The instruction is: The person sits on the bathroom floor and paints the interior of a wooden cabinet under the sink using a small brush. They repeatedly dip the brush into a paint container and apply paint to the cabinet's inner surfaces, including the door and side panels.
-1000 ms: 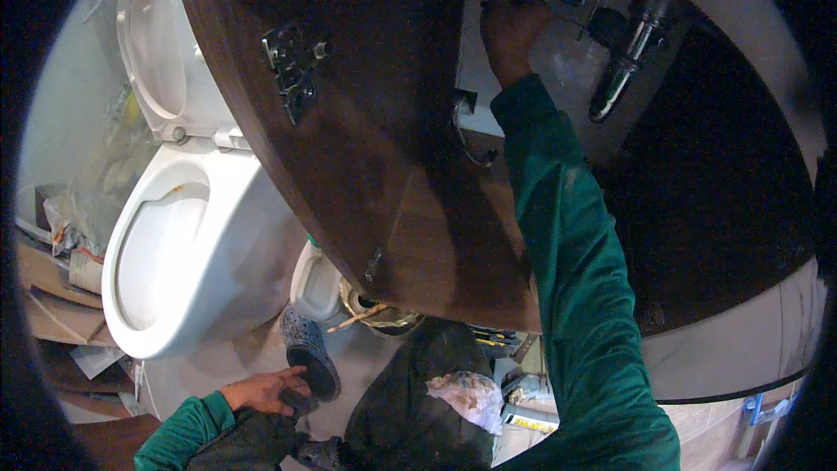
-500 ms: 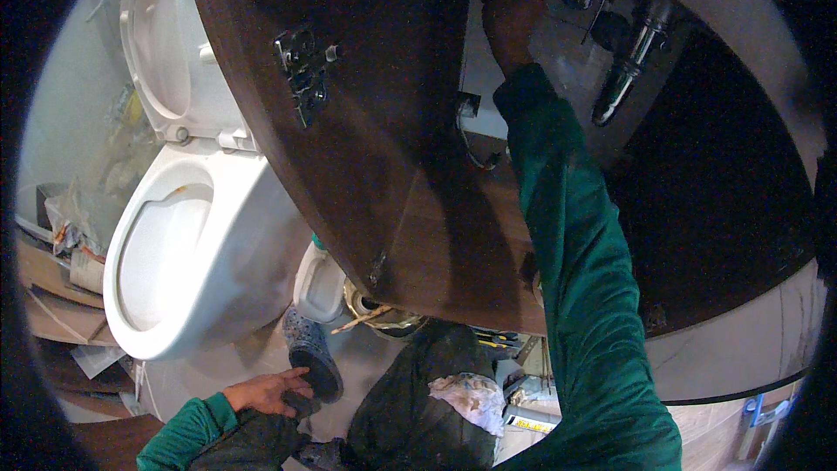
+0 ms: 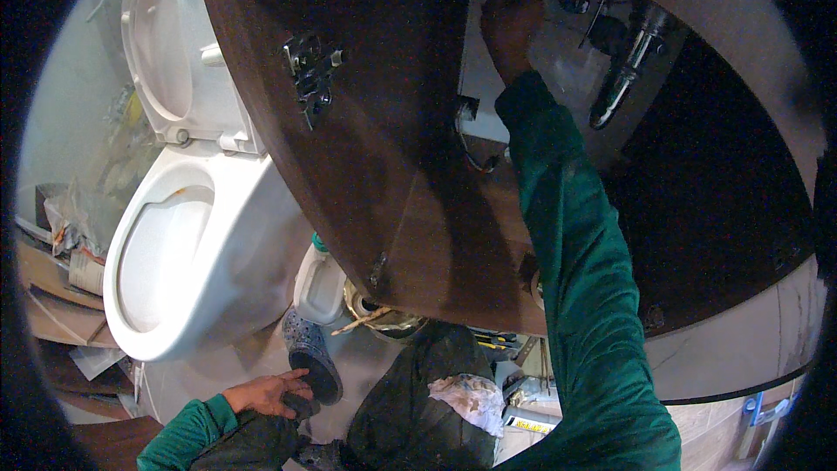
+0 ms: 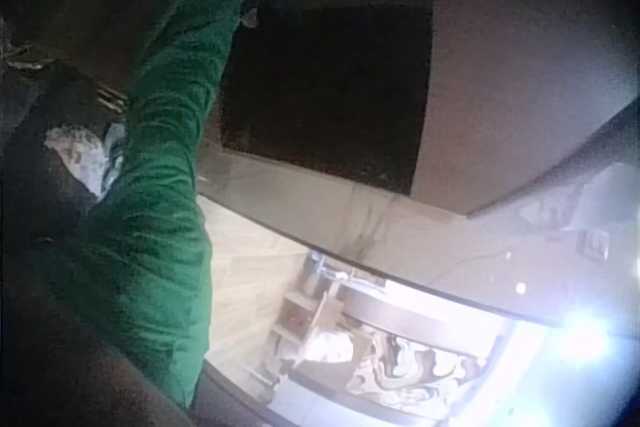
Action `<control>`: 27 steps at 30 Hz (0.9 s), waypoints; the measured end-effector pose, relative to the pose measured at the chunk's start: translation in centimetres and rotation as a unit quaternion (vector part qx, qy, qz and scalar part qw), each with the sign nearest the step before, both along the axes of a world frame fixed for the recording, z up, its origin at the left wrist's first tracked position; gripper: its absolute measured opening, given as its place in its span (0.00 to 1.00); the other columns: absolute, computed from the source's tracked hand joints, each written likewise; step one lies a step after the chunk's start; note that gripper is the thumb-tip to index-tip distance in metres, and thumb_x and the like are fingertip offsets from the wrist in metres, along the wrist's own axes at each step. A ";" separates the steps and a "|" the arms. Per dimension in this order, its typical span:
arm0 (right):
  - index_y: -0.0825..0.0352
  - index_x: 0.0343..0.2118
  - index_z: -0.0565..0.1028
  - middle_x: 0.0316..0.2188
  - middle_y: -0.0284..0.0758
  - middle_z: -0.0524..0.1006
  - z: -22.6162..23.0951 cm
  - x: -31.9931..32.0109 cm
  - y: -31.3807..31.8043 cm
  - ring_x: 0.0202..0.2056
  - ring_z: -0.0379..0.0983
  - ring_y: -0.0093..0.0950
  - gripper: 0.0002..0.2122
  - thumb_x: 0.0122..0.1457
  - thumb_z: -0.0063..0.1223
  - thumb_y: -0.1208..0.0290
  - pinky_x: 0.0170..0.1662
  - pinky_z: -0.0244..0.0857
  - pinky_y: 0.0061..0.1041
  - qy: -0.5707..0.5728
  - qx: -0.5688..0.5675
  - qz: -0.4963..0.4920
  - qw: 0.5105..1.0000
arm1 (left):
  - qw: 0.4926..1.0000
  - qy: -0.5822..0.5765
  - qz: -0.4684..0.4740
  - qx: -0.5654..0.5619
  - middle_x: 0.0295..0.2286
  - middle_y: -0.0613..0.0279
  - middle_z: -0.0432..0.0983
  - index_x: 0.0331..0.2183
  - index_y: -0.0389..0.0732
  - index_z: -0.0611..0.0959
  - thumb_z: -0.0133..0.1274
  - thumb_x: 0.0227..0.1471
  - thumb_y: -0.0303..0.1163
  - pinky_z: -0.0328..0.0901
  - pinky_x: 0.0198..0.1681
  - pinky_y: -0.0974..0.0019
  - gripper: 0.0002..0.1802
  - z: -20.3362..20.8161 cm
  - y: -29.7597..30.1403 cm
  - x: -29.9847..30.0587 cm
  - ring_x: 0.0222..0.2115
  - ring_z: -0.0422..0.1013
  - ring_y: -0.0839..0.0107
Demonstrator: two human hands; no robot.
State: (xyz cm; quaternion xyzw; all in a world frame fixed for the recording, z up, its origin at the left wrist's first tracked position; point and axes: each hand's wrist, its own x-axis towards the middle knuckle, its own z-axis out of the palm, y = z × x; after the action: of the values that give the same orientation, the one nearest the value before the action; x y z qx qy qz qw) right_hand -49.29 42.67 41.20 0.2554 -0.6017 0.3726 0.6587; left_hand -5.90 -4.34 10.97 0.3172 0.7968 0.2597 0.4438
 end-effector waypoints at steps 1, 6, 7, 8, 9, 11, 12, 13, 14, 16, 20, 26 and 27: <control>0.72 0.39 0.82 0.32 0.43 0.83 -0.2 0.3 0.1 0.31 0.82 0.34 0.11 0.61 0.50 0.72 0.34 0.76 0.30 0.021 0.003 -0.009 1.000 | 1.000 0.003 -0.001 -0.008 0.61 0.53 0.63 0.57 0.40 0.74 0.64 0.46 0.41 0.47 0.68 0.54 0.37 0.1 0.1 0.0 0.68 0.40 0.53; 0.70 0.40 0.82 0.31 0.43 0.84 0.2 1.0 -0.2 0.33 0.83 0.34 0.11 0.60 0.50 0.73 0.35 0.76 0.30 -0.050 -0.039 0.019 0.998 | 1.000 0.003 -0.010 -0.007 0.61 0.54 0.63 0.57 0.40 0.74 0.64 0.47 0.40 0.47 0.68 0.54 0.36 0.1 0.1 -0.1 0.68 0.41 0.53; 0.70 0.40 0.82 0.32 0.43 0.84 0.4 1.0 -0.3 0.33 0.83 0.35 0.11 0.60 0.50 0.73 0.35 0.76 0.30 -0.046 -0.038 0.014 0.998 | 0.999 0.015 -0.024 -0.015 0.61 0.55 0.63 0.57 0.40 0.74 0.64 0.47 0.40 0.47 0.68 0.54 0.36 0.1 0.0 0.0 0.68 0.41 0.53; 0.69 0.40 0.82 0.32 0.43 0.84 0.5 1.0 -0.3 0.33 0.83 0.35 0.11 0.60 0.51 0.72 0.35 0.76 0.30 -0.034 -0.024 -0.011 0.999 | 1.000 0.007 -0.008 -0.003 0.61 0.55 0.64 0.57 0.41 0.74 0.64 0.47 0.40 0.48 0.68 0.54 0.36 0.0 0.0 0.0 0.68 0.41 0.53; 0.69 0.40 0.82 0.32 0.43 0.84 0.6 1.0 -0.3 0.32 0.83 0.35 0.11 0.60 0.51 0.72 0.35 0.76 0.30 -0.022 -0.012 -0.036 0.999 | 1.000 0.009 -0.005 0.000 0.61 0.55 0.64 0.57 0.42 0.74 0.64 0.47 0.41 0.48 0.68 0.54 0.36 -0.1 -0.1 0.1 0.68 0.41 0.53; 0.69 0.40 0.82 0.32 0.43 0.83 0.5 1.2 -0.3 0.32 0.83 0.35 0.10 0.60 0.51 0.72 0.35 0.76 0.30 -0.017 -0.003 -0.052 0.998 | 1.000 0.012 0.003 0.006 0.61 0.55 0.64 0.57 0.43 0.74 0.64 0.46 0.41 0.50 0.67 0.54 0.36 -0.3 -0.3 0.3 0.68 0.42 0.53; 0.69 0.40 0.82 0.32 0.43 0.83 0.3 1.4 -0.2 0.32 0.83 0.35 0.10 0.60 0.51 0.72 0.34 0.76 0.30 -0.022 -0.003 -0.053 0.998 | 1.000 0.014 0.008 0.008 0.61 0.55 0.64 0.57 0.43 0.75 0.64 0.46 0.41 0.51 0.67 0.54 0.36 -0.4 -0.4 0.3 0.68 0.43 0.53; 0.69 0.40 0.82 0.32 0.43 0.83 0.1 1.6 -0.1 0.31 0.83 0.35 0.10 0.60 0.52 0.73 0.34 0.76 0.30 -0.028 -0.002 -0.053 0.998 | 0.999 0.030 0.000 0.011 0.61 0.55 0.64 0.57 0.44 0.75 0.64 0.46 0.41 0.51 0.67 0.54 0.36 -0.5 -0.5 0.4 0.68 0.43 0.53; 0.69 0.40 0.82 0.32 0.43 0.83 -0.1 1.9 0.1 0.31 0.83 0.35 0.10 0.60 0.52 0.73 0.34 0.76 0.30 -0.032 -0.001 -0.054 0.998 | 1.000 0.014 0.017 0.018 0.61 0.55 0.64 0.56 0.44 0.75 0.64 0.46 0.41 0.52 0.66 0.54 0.35 -0.6 -0.6 0.4 0.68 0.44 0.54; 0.69 0.40 0.82 0.32 0.43 0.83 -0.1 2.0 0.1 0.30 0.83 0.34 0.09 0.60 0.52 0.73 0.33 0.76 0.29 -0.037 0.000 -0.060 0.997 | 0.999 0.031 0.007 0.025 0.61 0.56 0.64 0.56 0.45 0.75 0.64 0.46 0.41 0.53 0.66 0.54 0.35 -0.7 -0.6 0.5 0.68 0.45 0.54; 0.69 0.39 0.82 0.32 0.42 0.83 0.5 1.6 -0.2 0.29 0.83 0.34 0.09 0.60 0.53 0.73 0.33 0.75 0.29 -0.027 -0.003 -0.037 0.999 | 0.998 -0.005 0.037 0.049 0.61 0.56 0.63 0.56 0.45 0.76 0.65 0.46 0.41 0.52 0.66 0.54 0.35 -0.6 -0.6 0.4 0.68 0.44 0.56; 0.69 0.38 0.82 0.30 0.42 0.83 1.1 0.9 -0.2 0.28 0.82 0.33 0.11 0.61 0.53 0.68 0.32 0.75 0.30 0.014 0.023 -0.117 0.993 | 1.000 0.006 0.014 0.009 0.62 0.57 0.62 0.56 0.45 0.76 0.65 0.45 0.40 0.49 0.68 0.55 0.36 -0.3 -0.2 0.2 0.68 0.42 0.56; 0.69 0.38 0.82 0.30 0.42 0.83 1.1 0.9 -0.2 0.27 0.82 0.33 0.11 0.61 0.53 0.67 0.32 0.75 0.31 0.001 0.021 -0.125 0.992 | 1.000 0.007 0.008 -0.004 0.62 0.57 0.62 0.56 0.45 0.76 0.65 0.45 0.40 0.49 0.68 0.55 0.36 -0.3 -0.2 0.2 0.68 0.42 0.56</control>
State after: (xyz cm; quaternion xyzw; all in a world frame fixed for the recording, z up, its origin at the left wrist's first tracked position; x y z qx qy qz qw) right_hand -48.40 42.46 42.33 0.1927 -0.6362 0.2746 0.6948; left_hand -5.75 -4.50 10.70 0.3115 0.8033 0.2580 0.4373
